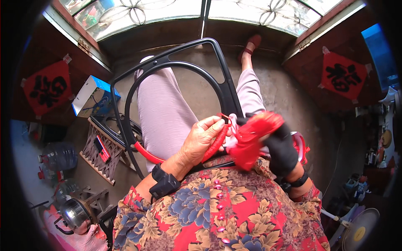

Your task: Winding a red ribbon around a part of a black plastic frame, possibly a stool or furniture component.

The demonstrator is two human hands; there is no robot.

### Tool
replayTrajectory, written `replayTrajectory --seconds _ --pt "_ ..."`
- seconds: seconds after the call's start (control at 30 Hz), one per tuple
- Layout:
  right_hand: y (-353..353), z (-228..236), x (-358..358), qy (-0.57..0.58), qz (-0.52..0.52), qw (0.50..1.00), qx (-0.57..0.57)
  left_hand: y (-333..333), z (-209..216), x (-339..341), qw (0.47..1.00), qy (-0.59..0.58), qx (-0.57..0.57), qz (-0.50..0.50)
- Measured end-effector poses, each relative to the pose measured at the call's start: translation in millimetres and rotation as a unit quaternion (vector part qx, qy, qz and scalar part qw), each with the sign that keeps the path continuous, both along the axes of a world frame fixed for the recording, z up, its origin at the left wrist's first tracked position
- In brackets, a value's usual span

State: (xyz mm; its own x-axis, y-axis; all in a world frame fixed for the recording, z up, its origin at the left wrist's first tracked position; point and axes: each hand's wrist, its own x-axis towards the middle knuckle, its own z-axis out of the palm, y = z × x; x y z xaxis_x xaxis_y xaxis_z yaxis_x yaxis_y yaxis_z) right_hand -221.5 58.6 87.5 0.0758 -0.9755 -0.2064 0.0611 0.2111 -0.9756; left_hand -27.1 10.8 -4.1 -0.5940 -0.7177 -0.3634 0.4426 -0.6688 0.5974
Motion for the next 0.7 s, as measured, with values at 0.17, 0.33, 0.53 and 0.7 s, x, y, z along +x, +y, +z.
replayTrajectory --seconds 0.17,0.33,0.53,0.7 --pt "47 -33 -82 0.137 -0.162 0.957 -0.200 1 -2 6 0.999 -0.018 0.007 -0.047" --pt "60 -32 -151 -0.096 -0.183 0.971 -0.118 7 -4 11 0.998 -0.026 0.015 -0.057" --pt "75 -26 -246 0.080 -0.240 0.949 -0.187 4 -8 6 0.997 0.014 0.034 -0.061" --pt "78 -50 -306 0.152 -0.351 0.922 -0.061 6 -7 3 0.998 0.016 0.033 -0.050"
